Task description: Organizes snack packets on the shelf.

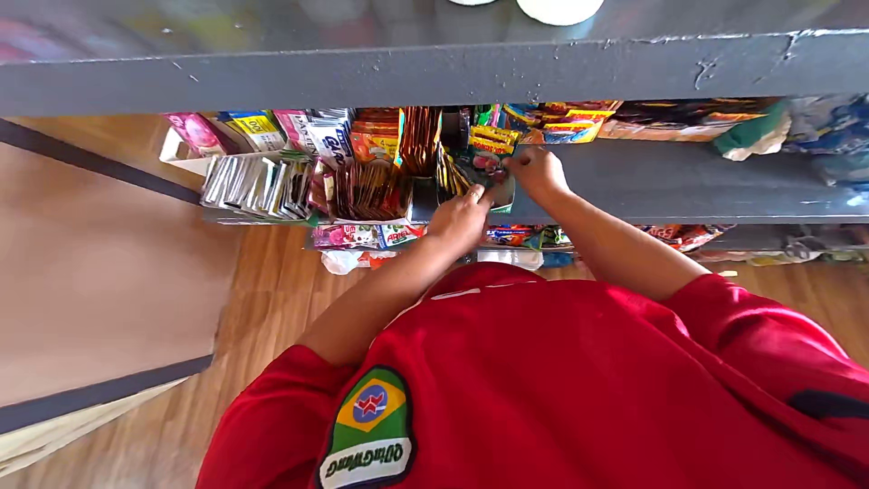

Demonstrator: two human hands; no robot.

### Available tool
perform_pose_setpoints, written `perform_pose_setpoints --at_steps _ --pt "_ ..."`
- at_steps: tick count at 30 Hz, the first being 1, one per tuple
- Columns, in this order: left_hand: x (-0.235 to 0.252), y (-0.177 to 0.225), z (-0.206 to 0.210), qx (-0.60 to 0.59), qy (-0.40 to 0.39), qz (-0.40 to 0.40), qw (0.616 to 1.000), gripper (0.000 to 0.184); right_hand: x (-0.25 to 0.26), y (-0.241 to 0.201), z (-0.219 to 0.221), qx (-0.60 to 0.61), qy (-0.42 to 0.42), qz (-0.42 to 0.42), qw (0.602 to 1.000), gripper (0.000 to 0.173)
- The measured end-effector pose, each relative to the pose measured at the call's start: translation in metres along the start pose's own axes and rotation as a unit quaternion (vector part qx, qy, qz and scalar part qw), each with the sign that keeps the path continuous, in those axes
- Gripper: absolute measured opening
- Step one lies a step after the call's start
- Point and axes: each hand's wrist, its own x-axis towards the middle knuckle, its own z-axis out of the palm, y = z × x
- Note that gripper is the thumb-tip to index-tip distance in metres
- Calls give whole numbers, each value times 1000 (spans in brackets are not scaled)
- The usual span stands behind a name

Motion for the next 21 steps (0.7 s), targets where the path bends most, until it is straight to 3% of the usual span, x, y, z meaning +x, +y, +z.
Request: perform_pose_setpoints --at_steps 5,9,13,17,21 --pt "0 -2 13 -10 24 -11 1000 41 2 -16 17 -106 -42 -177 978 31" --pt "0 1 13 -2 15 -24 1000 42 19 -29 28 -233 -38 -195 952 34" --pt "2 5 13 -8 33 -33 999 46 29 -44 28 -298 -82 -132 942 32" --pt "2 10 8 -25 47 -40 998 42 28 -54 14 -271 -113 -103 951 29" --pt "-3 1 4 -75 98 -47 991 43 20 -36 -12 -129 -69 -127 981 27"
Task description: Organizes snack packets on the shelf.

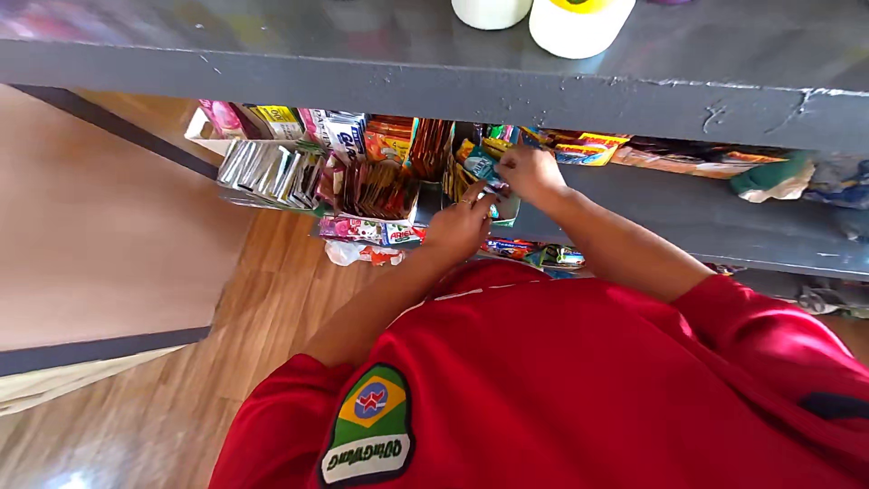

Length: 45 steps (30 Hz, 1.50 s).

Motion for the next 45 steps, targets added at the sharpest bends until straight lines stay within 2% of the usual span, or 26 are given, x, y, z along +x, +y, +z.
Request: perform_pose_setpoints --at_steps 2,7,11,17,19,21,24,29,33,36,39,41,43,45 --pt "-1 -7 -4 -24 30 -11 999 43 -11 14 -3 53 25 9 998 30" --pt "8 -15 -26 -8 43 -31 999 36 -26 35 12 122 0 73 990 39" --pt "27 -7 -46 82 -22 -59 995 35 -20 39 25 83 -34 91 992 41" --pt "61 7 -54 172 -102 -57 978 29 -13 31 15 -14 -112 102 988 39" --pt "70 12 -57 178 -102 -54 977 28 -16 31 12 2 -95 99 991 34" --pt "78 13 -58 166 -81 -44 982 29 -20 36 11 52 -44 97 993 33" --pt "89 15 -57 141 -47 -32 988 30 -22 48 11 131 5 82 988 50" --pt "96 20 -53 91 -38 -34 995 29 -17 59 14 167 -4 36 985 88" --pt "97 13 -48 50 -18 -21 998 27 -10 55 25 183 14 43 982 102" --pt "92 9 -46 -10 1 4 1000 30 -3 46 30 199 46 64 977 99" --pt "69 12 -44 -40 54 12 998 34 5 43 32 197 60 77 975 85" --pt "49 13 -30 -24 95 56 994 31 9 45 32 178 59 61 980 72" --pt "29 13 -8 32 86 111 990 32 11 45 32 159 56 39 985 65" --pt "18 8 15 90 59 131 986 39 11 42 34 146 52 22 988 62"
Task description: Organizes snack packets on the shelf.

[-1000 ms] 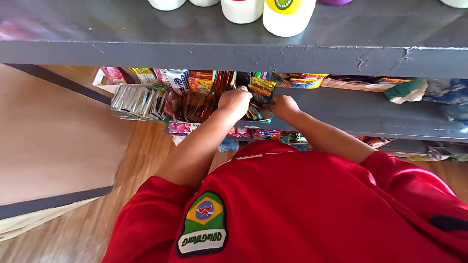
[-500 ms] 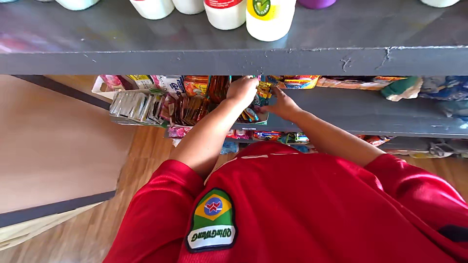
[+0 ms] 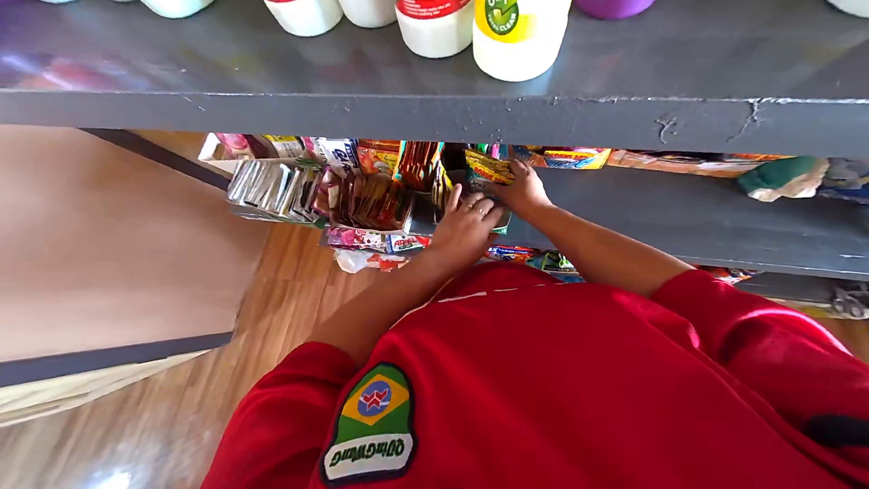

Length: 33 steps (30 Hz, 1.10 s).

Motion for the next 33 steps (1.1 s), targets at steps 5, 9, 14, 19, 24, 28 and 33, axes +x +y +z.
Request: perform_pose_setpoints --at_steps 5,9,14,19,24,28,33 --pt "-5 -15 2 36 -102 -19 994 26 -5 -4 2 7 -43 -32 999 49" --pt "-8 -32 -13 36 -158 14 987 23 1 -9 -5 7 -37 -21 999 49" --pt "-9 -45 -17 23 -144 36 989 25 12 -21 -4 -1 -3 -42 999 45" --pt "-21 -41 -15 -70 -37 -36 996 23 14 -15 3 38 -13 -22 999 46" --pt "-42 -32 15 -268 246 -195 911 62 13 -15 -1 38 -24 13 999 51" --pt "-37 -27 19 -389 282 -329 813 52 13 -12 0 43 -28 17 999 52" --pt "-18 -36 -1 -371 185 -425 805 46 14 -11 0 52 -27 20 998 52"
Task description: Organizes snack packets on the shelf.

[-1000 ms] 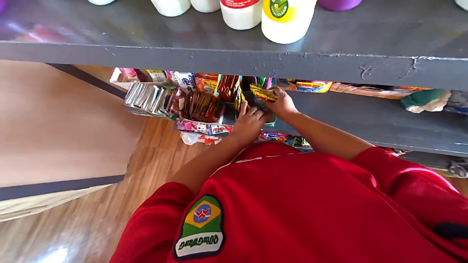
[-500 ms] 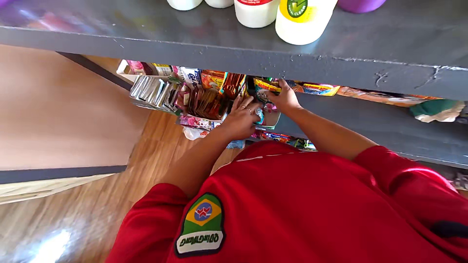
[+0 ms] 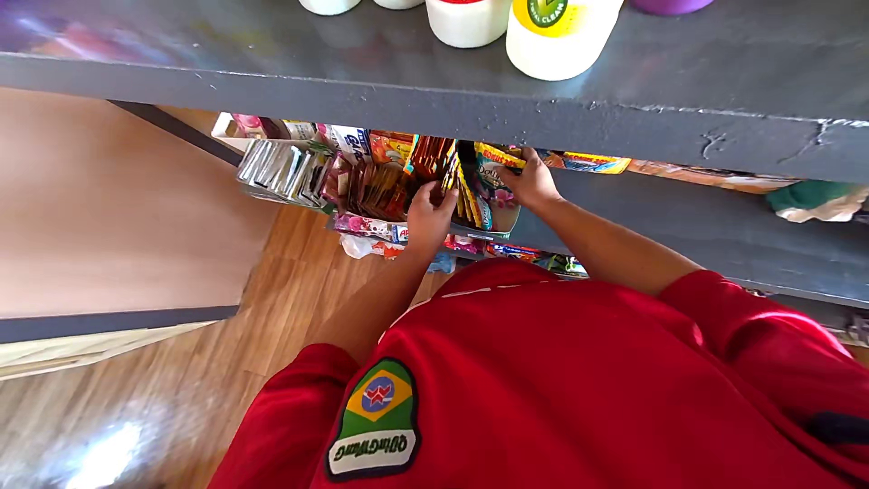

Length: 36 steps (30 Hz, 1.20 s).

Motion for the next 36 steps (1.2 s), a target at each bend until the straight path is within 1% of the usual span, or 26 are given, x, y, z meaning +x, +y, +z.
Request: perform_pose_setpoints --at_steps 3,5,9,12,14,15,16,18,19,21,23,26,29,31,33,34,36 --pt "1 8 -2 47 -9 0 999 32 1 2 1 -11 2 -9 1000 51" --pt "-4 11 -2 61 -20 11 998 25 1 2 2 -20 0 -9 1000 53" --pt "-17 9 -2 62 -37 28 997 20 -3 -3 4 -34 7 -14 999 52" --pt "-13 0 -10 36 -25 -8 999 21 -8 -12 6 -38 -4 -10 999 53" --pt "-11 -7 -15 18 -26 -15 999 23 -7 -11 10 -29 -4 -30 999 50" --pt "-11 -11 -16 2 -35 -13 999 27 -7 -11 12 -24 -5 -44 999 48" --pt "-13 -15 -14 -14 -40 -6 999 37 -7 -11 14 -18 -9 -54 998 46" --pt "-18 -24 -8 -40 -47 17 998 67 -6 -12 16 -9 -22 -57 998 48" --pt "-21 -28 -5 -40 -52 28 997 82 -6 -11 16 -7 -32 -53 998 52" --pt "-28 -37 2 -5 -66 50 997 106 -3 -8 17 1 -59 -35 998 67" --pt "-34 -43 9 68 -86 67 992 120 -1 -7 15 14 -91 -14 996 83" --pt "-33 -42 18 143 -96 62 983 126 0 -9 12 18 -124 7 992 93" --pt "-26 -33 24 135 -78 31 987 128 -3 -3 17 22 -133 -12 991 95" --pt "-21 -28 27 117 -65 22 991 127 -7 1 21 13 -105 -31 994 92" --pt "-18 -24 27 119 -62 15 991 122 -10 4 23 -14 -69 -32 997 88" --pt "-17 -23 26 105 -59 13 993 116 -10 6 24 -30 -55 -30 998 87" --pt "-15 -27 25 33 -33 15 999 95 -10 9 23 -50 -40 -30 998 87"
